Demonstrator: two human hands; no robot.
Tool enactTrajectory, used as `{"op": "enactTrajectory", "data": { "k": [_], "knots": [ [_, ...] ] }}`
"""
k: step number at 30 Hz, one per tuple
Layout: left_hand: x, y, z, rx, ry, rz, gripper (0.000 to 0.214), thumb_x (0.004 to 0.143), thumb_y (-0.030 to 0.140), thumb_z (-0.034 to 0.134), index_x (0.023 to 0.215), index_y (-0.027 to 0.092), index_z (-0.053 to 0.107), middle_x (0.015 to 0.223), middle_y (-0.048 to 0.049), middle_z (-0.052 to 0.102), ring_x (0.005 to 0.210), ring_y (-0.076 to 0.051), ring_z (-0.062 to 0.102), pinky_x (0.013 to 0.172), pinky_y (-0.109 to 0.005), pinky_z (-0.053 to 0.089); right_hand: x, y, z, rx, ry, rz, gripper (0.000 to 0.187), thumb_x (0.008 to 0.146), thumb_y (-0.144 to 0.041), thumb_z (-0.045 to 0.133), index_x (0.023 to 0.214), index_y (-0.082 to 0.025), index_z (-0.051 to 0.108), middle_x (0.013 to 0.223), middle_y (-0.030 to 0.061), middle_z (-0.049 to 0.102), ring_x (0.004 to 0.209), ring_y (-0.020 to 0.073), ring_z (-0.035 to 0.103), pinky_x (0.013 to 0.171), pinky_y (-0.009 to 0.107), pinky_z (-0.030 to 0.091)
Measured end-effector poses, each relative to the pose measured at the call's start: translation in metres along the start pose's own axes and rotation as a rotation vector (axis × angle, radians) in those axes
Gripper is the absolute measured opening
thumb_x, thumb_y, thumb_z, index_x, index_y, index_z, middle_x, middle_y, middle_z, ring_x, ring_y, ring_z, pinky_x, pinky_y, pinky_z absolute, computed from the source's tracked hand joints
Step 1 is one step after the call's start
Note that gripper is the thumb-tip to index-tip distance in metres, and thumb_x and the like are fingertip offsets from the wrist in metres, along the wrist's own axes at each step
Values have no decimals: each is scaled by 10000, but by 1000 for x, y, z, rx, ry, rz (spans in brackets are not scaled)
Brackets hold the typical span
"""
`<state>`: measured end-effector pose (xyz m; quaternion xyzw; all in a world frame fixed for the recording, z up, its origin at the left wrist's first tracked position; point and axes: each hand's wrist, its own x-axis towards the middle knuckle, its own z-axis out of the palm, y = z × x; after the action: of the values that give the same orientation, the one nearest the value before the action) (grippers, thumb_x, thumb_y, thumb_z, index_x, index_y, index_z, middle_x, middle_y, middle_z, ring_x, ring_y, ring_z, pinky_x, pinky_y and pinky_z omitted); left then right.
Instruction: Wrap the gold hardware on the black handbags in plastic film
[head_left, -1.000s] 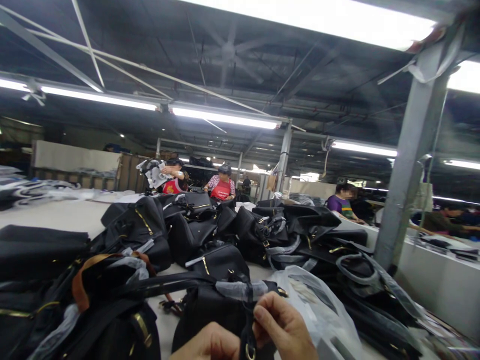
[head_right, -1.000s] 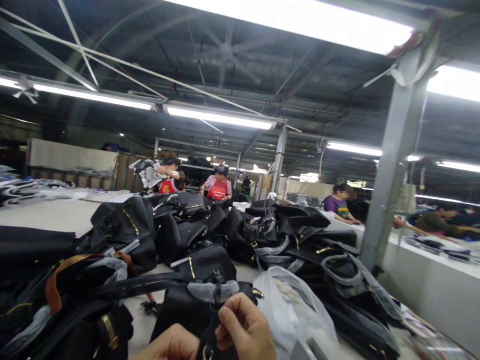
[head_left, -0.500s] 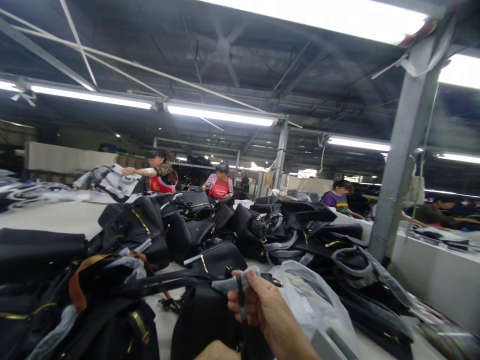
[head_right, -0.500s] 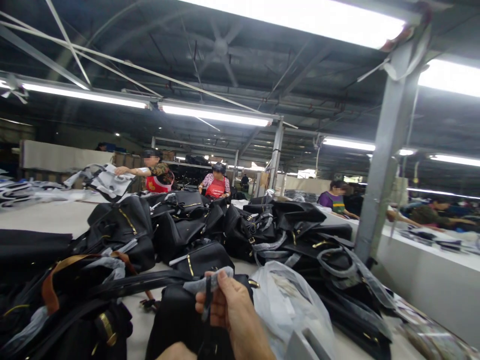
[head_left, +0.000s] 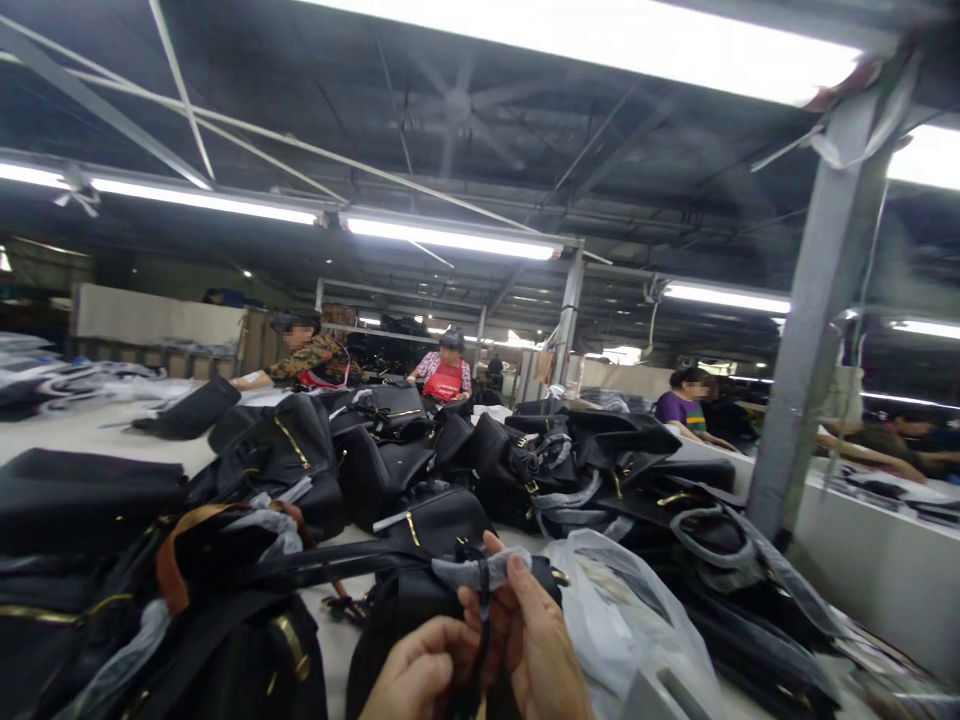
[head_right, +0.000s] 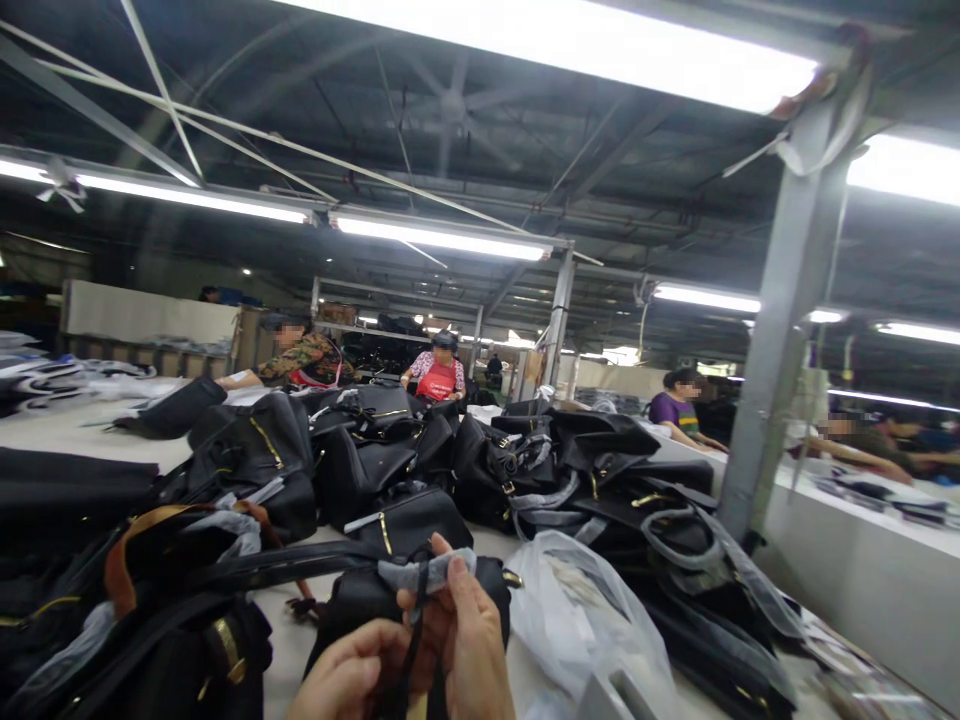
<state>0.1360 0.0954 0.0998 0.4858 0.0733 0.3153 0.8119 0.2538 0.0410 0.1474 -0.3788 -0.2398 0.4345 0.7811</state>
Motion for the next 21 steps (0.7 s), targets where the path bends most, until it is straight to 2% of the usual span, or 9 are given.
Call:
{"op": "enactTrajectory", "data": {
  "k": [3,5,7,12,15,16,18,20,21],
  "knots": [
    [12,9,-2,-11,139,39,433,676,537,786,796,134,681,688,-33,669,657,-166,611,653,-279,456,3,6,7,59,-22,-26,812,553,-620,882,1172,-155,637,823,76,783,844,303,731,610,337,566],
    [14,19,-3,45,146,-15,499,655,596,796,772,135,646,684,-42,677,599,-156,614,592,-268,458,6,8,12,76,-27,-20,736,550,-604,887,1099,-163,673,864,80,788,881,298,727,700,352,575],
    [12,29,-2,80,92,-75,579,606,649,808,769,127,617,678,-72,696,542,-151,618,532,-249,441,8,10,15,35,-45,2,644,562,-605,880,994,-157,714,875,88,788,875,286,728,753,347,570],
    [8,35,8,18,47,-103,578,658,660,763,823,136,580,697,-76,708,549,-134,629,545,-233,446,10,2,6,-200,-136,12,544,611,-653,830,797,-150,741,834,90,770,819,259,727,771,335,570],
    [14,26,10,148,77,-56,511,673,604,766,776,141,578,548,-6,645,411,-91,530,431,-196,330,7,-21,-6,-549,-125,-22,594,641,-741,740,775,-162,731,756,80,748,706,256,718,658,340,568],
    [17,23,10,197,83,-38,511,681,614,747,782,138,590,492,16,612,363,-78,479,398,-192,278,7,-31,-8,-717,-95,-87,601,681,-766,680,748,-170,721,694,74,730,641,249,701,597,330,546],
    [22,17,9,236,95,-9,561,691,676,687,803,132,611,411,48,547,309,-59,389,362,-193,205,8,-53,-9,-1050,-23,-328,579,801,-745,547,713,-194,698,626,63,695,583,241,664,562,329,496],
    [26,15,9,216,98,9,619,692,744,624,795,133,610,376,60,508,288,-54,342,341,-194,185,13,-73,-5,-1272,-46,-625,469,895,-617,488,766,-218,698,775,78,723,759,271,673,712,372,493],
    [27,15,10,199,95,15,635,698,764,596,789,136,606,370,61,501,285,-55,340,336,-192,195,18,-81,-1,-1338,-130,-707,398,916,-539,483,812,-226,705,890,83,726,890,288,654,819,395,471]
  ]
}}
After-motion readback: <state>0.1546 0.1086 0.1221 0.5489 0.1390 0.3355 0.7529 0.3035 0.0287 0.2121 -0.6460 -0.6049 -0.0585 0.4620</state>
